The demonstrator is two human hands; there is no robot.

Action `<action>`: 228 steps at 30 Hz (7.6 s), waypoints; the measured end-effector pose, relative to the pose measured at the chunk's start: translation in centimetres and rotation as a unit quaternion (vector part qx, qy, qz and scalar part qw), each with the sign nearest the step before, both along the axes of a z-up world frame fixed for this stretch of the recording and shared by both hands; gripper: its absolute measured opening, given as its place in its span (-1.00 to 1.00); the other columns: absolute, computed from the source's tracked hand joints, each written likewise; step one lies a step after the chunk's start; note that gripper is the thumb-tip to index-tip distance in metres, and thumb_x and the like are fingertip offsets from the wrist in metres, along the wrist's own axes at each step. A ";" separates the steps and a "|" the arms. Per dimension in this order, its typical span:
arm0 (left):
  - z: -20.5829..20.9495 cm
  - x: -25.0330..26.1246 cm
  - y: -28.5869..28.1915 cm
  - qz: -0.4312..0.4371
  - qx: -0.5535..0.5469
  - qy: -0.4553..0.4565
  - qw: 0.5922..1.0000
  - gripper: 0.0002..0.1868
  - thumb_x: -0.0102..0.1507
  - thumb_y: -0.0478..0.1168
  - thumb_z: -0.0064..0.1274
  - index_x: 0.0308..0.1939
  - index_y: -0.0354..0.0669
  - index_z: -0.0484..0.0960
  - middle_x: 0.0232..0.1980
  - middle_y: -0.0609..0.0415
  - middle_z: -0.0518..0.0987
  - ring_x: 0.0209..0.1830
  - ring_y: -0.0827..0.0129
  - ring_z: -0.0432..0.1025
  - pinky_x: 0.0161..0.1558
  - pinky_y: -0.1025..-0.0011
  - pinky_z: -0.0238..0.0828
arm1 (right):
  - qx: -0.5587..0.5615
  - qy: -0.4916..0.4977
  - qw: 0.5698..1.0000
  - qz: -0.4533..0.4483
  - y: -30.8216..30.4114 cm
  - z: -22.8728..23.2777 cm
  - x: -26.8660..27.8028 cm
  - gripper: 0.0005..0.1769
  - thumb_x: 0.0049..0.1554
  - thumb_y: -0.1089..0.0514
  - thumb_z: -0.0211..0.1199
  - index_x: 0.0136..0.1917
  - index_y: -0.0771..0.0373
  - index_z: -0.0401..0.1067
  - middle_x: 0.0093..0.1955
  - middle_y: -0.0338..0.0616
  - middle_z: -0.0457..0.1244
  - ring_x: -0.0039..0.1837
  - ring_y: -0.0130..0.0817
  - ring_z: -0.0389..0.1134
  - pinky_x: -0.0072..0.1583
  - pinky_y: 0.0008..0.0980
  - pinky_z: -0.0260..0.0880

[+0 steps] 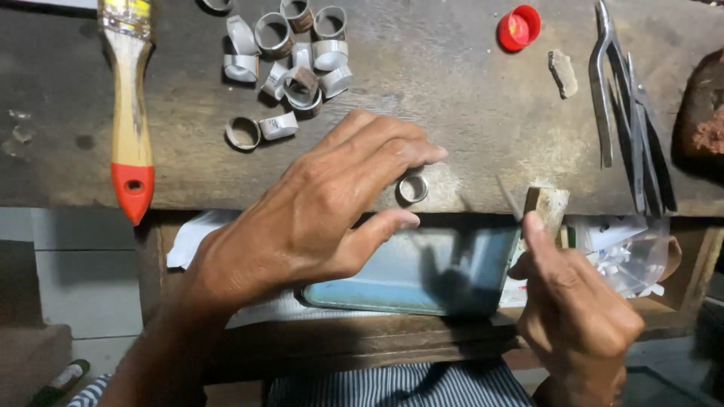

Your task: Filing and cleaning a metal ring at a jewelry workbench to smooth the edges.

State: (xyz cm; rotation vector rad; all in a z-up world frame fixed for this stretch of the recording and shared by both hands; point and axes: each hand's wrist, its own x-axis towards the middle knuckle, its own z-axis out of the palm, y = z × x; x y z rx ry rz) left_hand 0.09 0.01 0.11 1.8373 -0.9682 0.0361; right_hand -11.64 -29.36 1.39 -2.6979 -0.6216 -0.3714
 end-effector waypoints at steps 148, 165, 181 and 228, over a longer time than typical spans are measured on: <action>-1.3 -7.0 -12.1 -0.043 -0.020 -0.037 0.998 -0.78 0.32 -0.39 0.15 -0.02 -0.48 0.50 -0.09 -0.25 0.57 -0.12 0.06 0.55 -0.01 0.32 0.58 | 0.164 -0.115 0.976 -0.085 -2.1 -3.0 -0.1 -0.62 0.26 0.24 0.25 0.29 0.48 0.35 0.06 -0.12 0.45 -0.36 -0.40 0.25 -0.22 -0.39 0.31; -2.7 -7.1 -12.1 -0.086 0.062 0.002 0.994 -0.79 0.41 -0.29 0.15 -0.17 -0.37 0.47 -0.03 -0.12 0.53 -0.02 0.34 0.51 -0.17 0.49 0.42 | 0.084 0.033 0.976 -0.196 -7.4 -7.6 -1.3 -0.78 0.31 0.20 0.05 0.12 0.31 0.45 -0.28 -0.12 0.40 -0.56 -0.60 0.31 -0.61 -0.67 0.41; -1.2 -6.6 -14.2 -0.069 -0.079 0.337 0.935 -0.73 0.24 -0.15 0.31 -0.33 -0.16 0.51 -0.23 0.05 0.56 -0.39 0.49 0.33 -0.36 0.54 0.28 | 0.096 0.005 0.988 -0.118 -6.1 -4.2 -1.1 -0.93 0.21 0.22 0.22 -0.02 0.22 0.48 -0.20 -0.25 0.39 -0.31 -0.49 0.42 -0.32 -0.44 0.41; -3.8 -6.9 -15.0 -0.027 -0.117 0.341 0.932 -0.81 0.28 -0.31 0.20 -0.04 -0.27 0.63 -0.07 -0.07 0.63 -0.09 0.34 0.60 -0.06 0.54 0.66 | 0.237 0.073 0.961 -0.121 -4.4 -5.1 -1.9 -0.83 0.21 0.29 0.18 0.01 0.42 0.53 -0.04 -0.01 0.46 -0.10 -0.27 0.55 -0.05 -0.42 0.52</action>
